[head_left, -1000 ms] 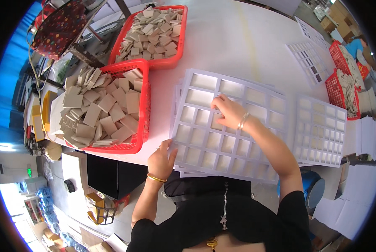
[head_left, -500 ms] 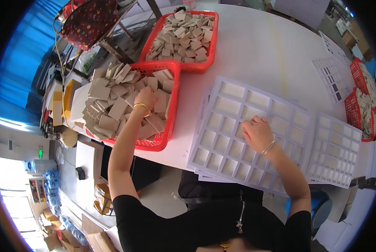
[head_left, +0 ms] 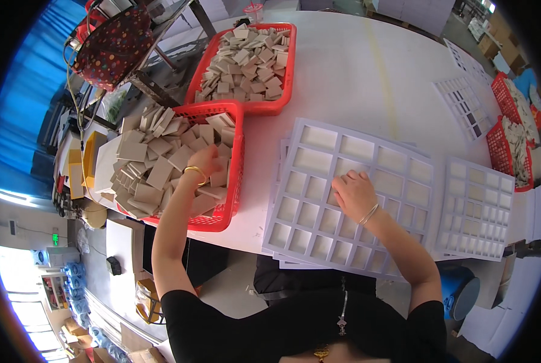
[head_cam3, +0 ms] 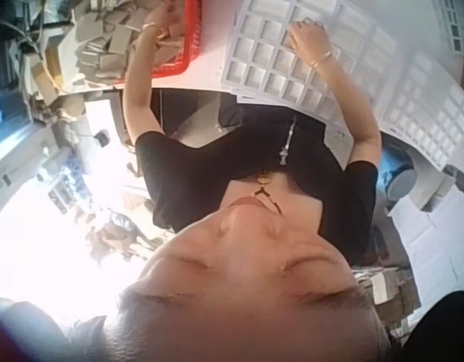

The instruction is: The person places small rectangular blocks from red baskets into the compartments of white plastic trays. The person handles the blocks one by one, filling the grid slots of the trays on the table.

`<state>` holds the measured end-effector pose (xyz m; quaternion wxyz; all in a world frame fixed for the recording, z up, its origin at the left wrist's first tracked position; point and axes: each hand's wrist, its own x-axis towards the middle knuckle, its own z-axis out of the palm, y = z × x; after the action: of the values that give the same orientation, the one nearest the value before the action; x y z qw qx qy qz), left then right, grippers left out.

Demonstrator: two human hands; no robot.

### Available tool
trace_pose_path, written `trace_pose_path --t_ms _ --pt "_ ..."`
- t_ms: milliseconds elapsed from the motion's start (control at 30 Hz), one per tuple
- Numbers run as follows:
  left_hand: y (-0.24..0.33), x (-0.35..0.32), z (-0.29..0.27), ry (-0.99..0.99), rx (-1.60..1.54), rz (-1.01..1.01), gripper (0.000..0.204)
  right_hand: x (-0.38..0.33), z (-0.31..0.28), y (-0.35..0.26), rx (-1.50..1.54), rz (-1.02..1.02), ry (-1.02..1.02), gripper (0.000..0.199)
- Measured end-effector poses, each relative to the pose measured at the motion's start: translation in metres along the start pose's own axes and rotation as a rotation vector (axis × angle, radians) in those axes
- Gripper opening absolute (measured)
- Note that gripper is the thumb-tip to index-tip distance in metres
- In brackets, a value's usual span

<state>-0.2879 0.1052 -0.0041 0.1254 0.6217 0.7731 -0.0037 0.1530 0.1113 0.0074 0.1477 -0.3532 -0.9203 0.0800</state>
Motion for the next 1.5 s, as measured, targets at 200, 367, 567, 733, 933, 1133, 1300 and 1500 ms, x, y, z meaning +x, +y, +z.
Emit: trace_pose_path --t_ms 200,367,567,733,933,1133,1300,1500 --pt "0.029 -0.039 -0.062 0.475 -0.606 0.091 0.035 0.004 -0.022 0.010 0.235 0.048 -0.001 0.017" --pt "0.148 -0.070 -0.071 0.326 -1.190 0.304 0.029 0.036 -0.059 -0.017 0.940 0.205 0.150 0.026" --pt "0.243 -0.040 -0.047 0.086 -1.421 0.498 0.026 0.039 -0.076 0.009 1.263 0.316 0.243 0.023" --pt "0.285 -0.026 -0.035 0.250 -1.185 0.689 0.031 0.012 -0.095 0.040 1.364 0.601 0.226 0.022" --pt "0.295 -0.024 -0.011 0.209 -1.021 0.659 0.024 -0.001 -0.088 0.070 1.412 0.787 0.511 0.020" --pt "0.280 -0.009 0.023 0.048 -0.725 0.698 0.031 -0.008 -0.074 0.090 1.322 0.784 0.530 0.022" --pt "0.284 -0.001 0.036 -0.062 -0.590 0.595 0.029 -0.005 -0.061 0.096 1.295 0.796 0.518 0.020" --pt "0.296 -0.023 0.038 0.531 -0.261 0.660 0.026 0.005 -0.037 0.108 0.935 0.647 0.464 0.020"
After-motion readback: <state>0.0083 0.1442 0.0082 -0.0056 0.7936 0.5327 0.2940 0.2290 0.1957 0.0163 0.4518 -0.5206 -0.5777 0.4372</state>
